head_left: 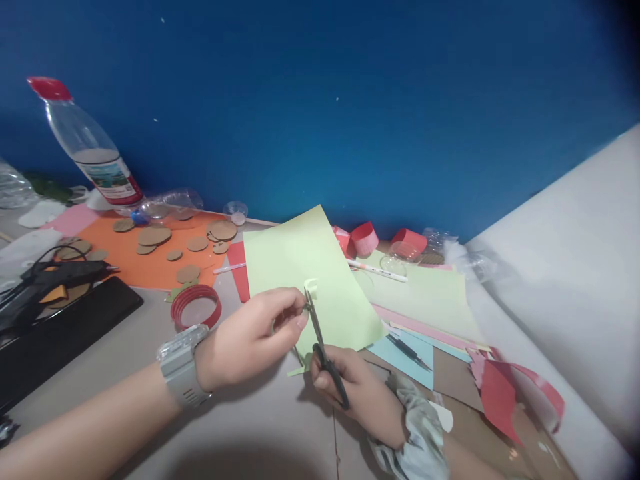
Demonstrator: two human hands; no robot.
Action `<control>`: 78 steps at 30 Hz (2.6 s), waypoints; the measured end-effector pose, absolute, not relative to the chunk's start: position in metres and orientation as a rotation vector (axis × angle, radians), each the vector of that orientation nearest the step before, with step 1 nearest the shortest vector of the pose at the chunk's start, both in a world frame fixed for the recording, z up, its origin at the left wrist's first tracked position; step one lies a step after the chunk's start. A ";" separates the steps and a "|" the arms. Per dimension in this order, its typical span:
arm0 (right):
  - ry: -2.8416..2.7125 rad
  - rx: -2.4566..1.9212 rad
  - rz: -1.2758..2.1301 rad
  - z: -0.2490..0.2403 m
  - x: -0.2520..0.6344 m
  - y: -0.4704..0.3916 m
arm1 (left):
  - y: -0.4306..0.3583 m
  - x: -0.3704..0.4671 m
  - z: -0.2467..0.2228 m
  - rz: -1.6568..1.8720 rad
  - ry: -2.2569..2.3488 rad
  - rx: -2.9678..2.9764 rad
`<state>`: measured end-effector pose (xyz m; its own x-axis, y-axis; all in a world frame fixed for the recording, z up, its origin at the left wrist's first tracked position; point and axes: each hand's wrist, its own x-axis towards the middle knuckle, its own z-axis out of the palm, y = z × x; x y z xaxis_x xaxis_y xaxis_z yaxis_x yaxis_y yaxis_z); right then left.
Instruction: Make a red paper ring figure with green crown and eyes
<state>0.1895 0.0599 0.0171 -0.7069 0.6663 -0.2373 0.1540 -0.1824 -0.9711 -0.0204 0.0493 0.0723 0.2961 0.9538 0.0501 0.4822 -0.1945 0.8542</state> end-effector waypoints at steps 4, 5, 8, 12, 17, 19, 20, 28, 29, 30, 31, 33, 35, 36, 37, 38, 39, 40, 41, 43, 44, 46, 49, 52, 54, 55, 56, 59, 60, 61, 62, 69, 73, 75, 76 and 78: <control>-1.744 -0.941 1.933 0.016 0.190 0.061 | 0.050 -0.021 0.076 0.729 1.305 1.813; -1.747 -0.941 1.932 0.016 0.190 0.061 | 0.050 -0.021 0.077 0.712 1.307 1.816; -1.746 -0.929 1.937 0.016 0.190 0.061 | 0.050 -0.020 0.078 0.677 1.313 1.821; -1.723 -0.917 1.959 0.017 0.190 0.060 | 0.050 -0.020 0.080 0.654 1.316 1.812; -1.713 -0.924 1.977 0.020 0.190 0.060 | 0.049 -0.020 0.080 0.657 1.309 1.801; -1.719 -0.937 1.977 0.021 0.189 0.060 | 0.049 -0.020 0.080 0.661 1.302 1.800; -1.723 -0.940 1.974 0.022 0.189 0.060 | 0.049 -0.020 0.080 0.662 1.299 1.800; -1.711 -0.936 1.961 0.020 0.190 0.059 | 0.050 -0.021 0.079 0.680 1.276 1.783; -1.708 -0.939 1.960 0.020 0.190 0.059 | 0.050 -0.021 0.079 0.688 1.267 1.781; -1.707 -0.941 1.961 0.021 0.189 0.059 | 0.050 -0.021 0.079 0.695 1.259 1.779; -1.705 -0.942 1.964 0.022 0.189 0.059 | 0.050 -0.021 0.078 0.701 1.251 1.776; -1.709 -0.943 1.963 0.023 0.189 0.059 | 0.050 -0.021 0.078 0.704 1.239 1.772; -1.716 -0.941 1.963 0.024 0.189 0.060 | 0.049 -0.022 0.079 0.708 1.230 1.762; -1.716 -0.942 1.967 0.024 0.189 0.060 | 0.049 -0.022 0.080 0.710 1.223 1.756; -1.715 -0.942 1.974 0.023 0.189 0.060 | 0.050 -0.022 0.080 0.713 1.212 1.749; -1.710 -0.939 1.984 0.022 0.189 0.060 | 0.050 -0.023 0.081 0.715 1.198 1.742; -1.704 -0.936 1.992 0.022 0.189 0.060 | 0.050 -0.023 0.082 0.718 1.184 1.737; -1.704 -0.932 1.996 0.021 0.190 0.060 | 0.050 -0.023 0.083 0.719 1.170 1.734; -1.706 -0.931 1.996 0.020 0.190 0.060 | 0.051 -0.023 0.084 0.720 1.160 1.734; -1.716 -0.931 1.992 0.020 0.190 0.060 | 0.051 -0.024 0.084 0.727 1.156 1.739; -1.722 -0.931 1.994 0.019 0.191 0.061 | 0.051 -0.023 0.084 0.729 1.160 1.744; -1.724 -0.924 2.000 0.019 0.191 0.061 | 0.051 -0.023 0.084 0.730 1.166 1.757; -1.718 -0.902 2.015 0.019 0.191 0.061 | 0.052 -0.023 0.084 0.749 1.164 1.766; -1.697 -0.889 2.039 0.019 0.190 0.061 | 0.051 -0.023 0.084 0.792 1.157 1.778; -1.674 -0.887 2.057 0.019 0.190 0.061 | 0.051 -0.024 0.084 0.801 1.152 1.789; -1.662 -0.885 2.070 0.019 0.190 0.060 | 0.050 -0.024 0.084 0.795 1.149 1.791; -1.651 -0.881 2.087 0.019 0.190 0.060 | 0.050 -0.024 0.084 0.786 1.149 1.792; -1.645 -0.855 2.127 0.019 0.192 0.061 | 0.050 -0.024 0.084 0.758 1.144 1.785; -1.661 -0.843 2.127 0.019 0.192 0.062 | 0.050 -0.023 0.085 0.751 1.135 1.785; -1.681 -0.832 2.123 0.019 0.193 0.063 | 0.050 -0.023 0.085 0.746 1.121 1.786; -1.697 -0.822 2.117 0.019 0.194 0.063 | 0.050 -0.023 0.086 0.742 1.105 1.788; -1.741 -0.804 2.114 0.018 0.195 0.064 | 0.050 -0.025 0.087 0.719 1.066 1.766; -1.767 -0.807 2.098 0.018 0.195 0.065 | 0.050 -0.027 0.086 0.727 1.040 1.678; -1.775 -0.799 2.099 0.018 0.195 0.065 | 0.051 -0.027 0.085 0.728 1.016 1.617; -1.777 -0.795 2.101 0.018 0.196 0.065 | 0.051 -0.027 0.085 0.726 1.005 1.589; -1.780 -0.791 2.100 0.018 0.196 0.065 | 0.052 -0.028 0.085 0.719 0.991 1.546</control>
